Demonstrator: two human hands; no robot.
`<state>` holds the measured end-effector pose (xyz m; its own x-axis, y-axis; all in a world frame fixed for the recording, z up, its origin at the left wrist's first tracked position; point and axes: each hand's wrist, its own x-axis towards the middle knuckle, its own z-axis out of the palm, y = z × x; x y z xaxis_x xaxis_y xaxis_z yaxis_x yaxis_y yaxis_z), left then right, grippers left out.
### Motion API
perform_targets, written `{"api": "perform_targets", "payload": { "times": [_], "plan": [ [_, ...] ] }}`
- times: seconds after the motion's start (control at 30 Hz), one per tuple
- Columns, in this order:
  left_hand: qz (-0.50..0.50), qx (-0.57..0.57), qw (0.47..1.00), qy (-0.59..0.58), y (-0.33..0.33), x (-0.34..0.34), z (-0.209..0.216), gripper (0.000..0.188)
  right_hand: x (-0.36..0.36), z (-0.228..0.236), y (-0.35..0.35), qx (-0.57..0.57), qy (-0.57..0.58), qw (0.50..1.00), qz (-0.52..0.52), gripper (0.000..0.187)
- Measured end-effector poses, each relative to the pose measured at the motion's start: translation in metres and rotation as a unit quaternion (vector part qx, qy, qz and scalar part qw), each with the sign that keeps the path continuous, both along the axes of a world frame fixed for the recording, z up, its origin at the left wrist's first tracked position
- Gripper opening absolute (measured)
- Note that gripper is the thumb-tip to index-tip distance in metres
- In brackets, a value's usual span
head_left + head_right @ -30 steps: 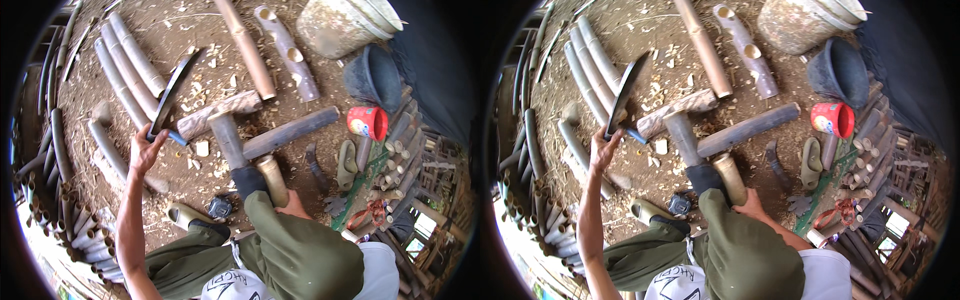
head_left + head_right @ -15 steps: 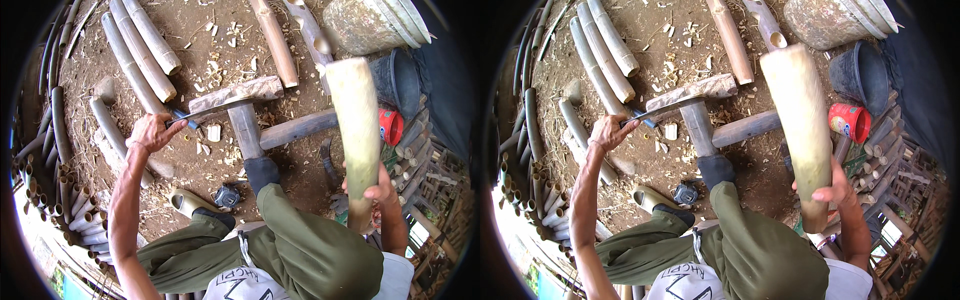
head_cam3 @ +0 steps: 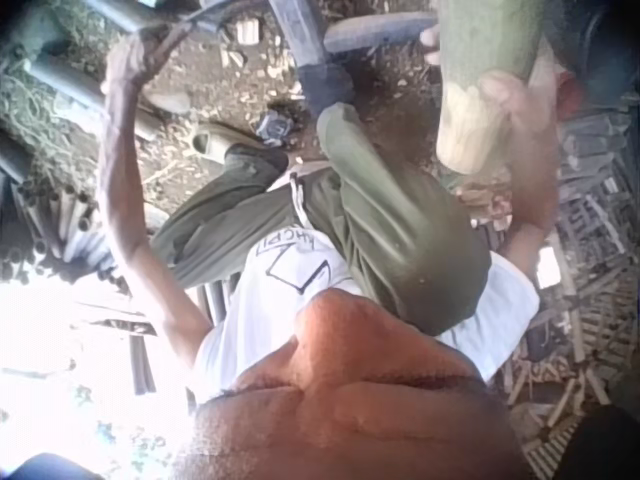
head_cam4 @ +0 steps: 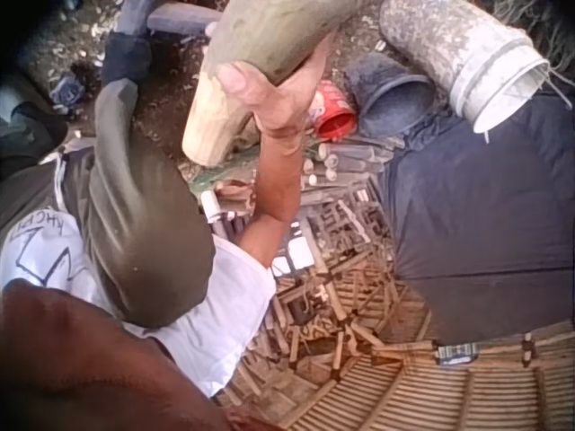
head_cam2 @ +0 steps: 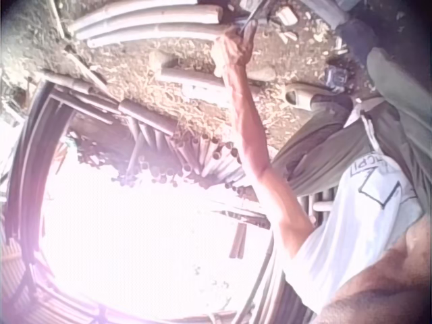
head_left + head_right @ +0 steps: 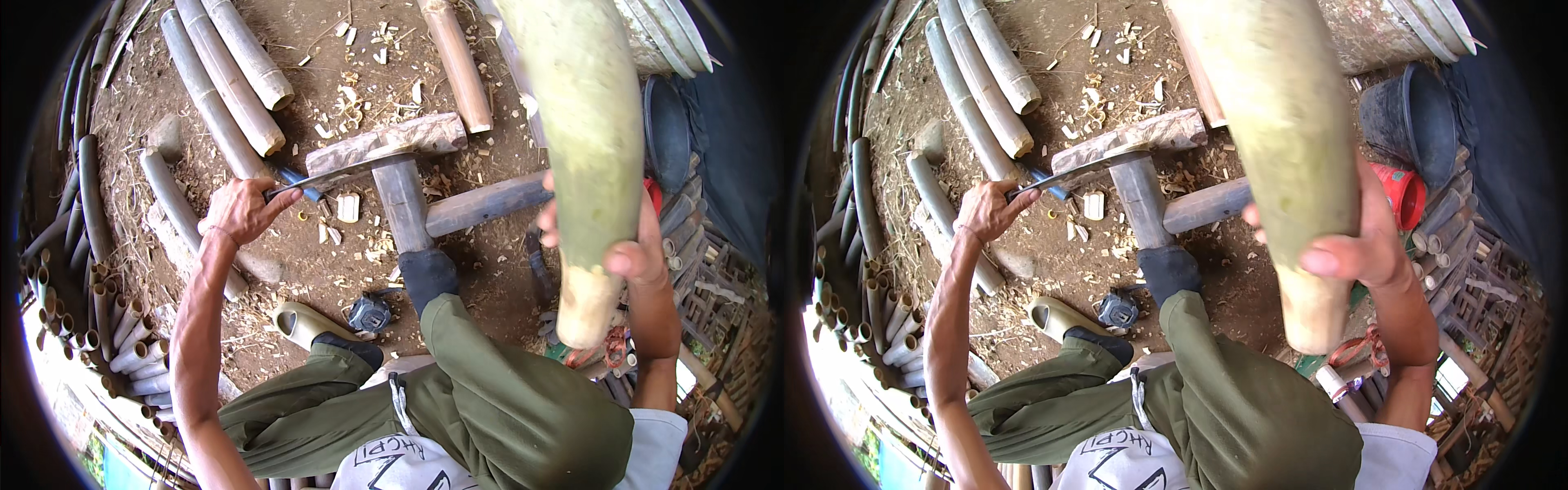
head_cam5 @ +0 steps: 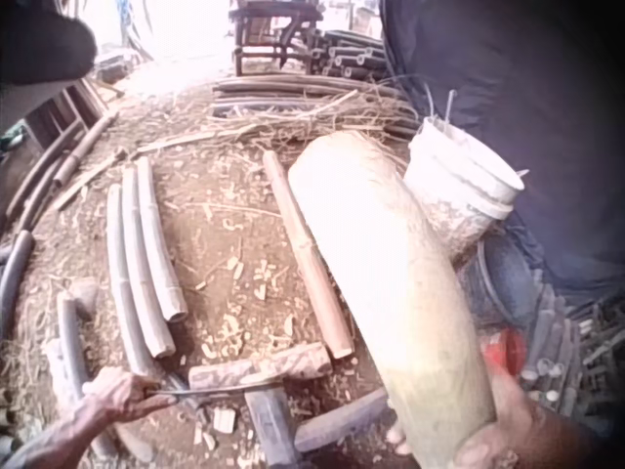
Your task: The person uses a knife and a mallet to carve a hole into a bamboo pole and fits another bamboo piece into it to create a joint.
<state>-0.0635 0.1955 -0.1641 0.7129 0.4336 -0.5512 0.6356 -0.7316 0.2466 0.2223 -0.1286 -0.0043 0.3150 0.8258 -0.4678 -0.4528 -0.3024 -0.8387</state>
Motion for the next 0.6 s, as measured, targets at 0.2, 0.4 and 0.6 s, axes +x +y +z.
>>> {"api": "perform_targets", "payload": {
  "times": [0.2,0.4,0.6],
  "plan": [
    [-0.008,-0.002,1.0,-0.002,0.0,-0.005,-0.02,0.07,-0.03,-0.081,0.035,0.046,-0.544,0.833,0.086,0.1],
    [-0.024,-0.019,0.998,0.049,0.006,0.005,-0.017,0.068,0.004,-0.052,0.07,0.039,-0.558,0.824,0.088,0.094],
    [-0.024,-0.032,0.997,0.062,0.005,0.012,-0.02,0.07,-0.011,-0.09,0.042,0.096,-0.539,0.837,0.027,0.078]
  ]
}}
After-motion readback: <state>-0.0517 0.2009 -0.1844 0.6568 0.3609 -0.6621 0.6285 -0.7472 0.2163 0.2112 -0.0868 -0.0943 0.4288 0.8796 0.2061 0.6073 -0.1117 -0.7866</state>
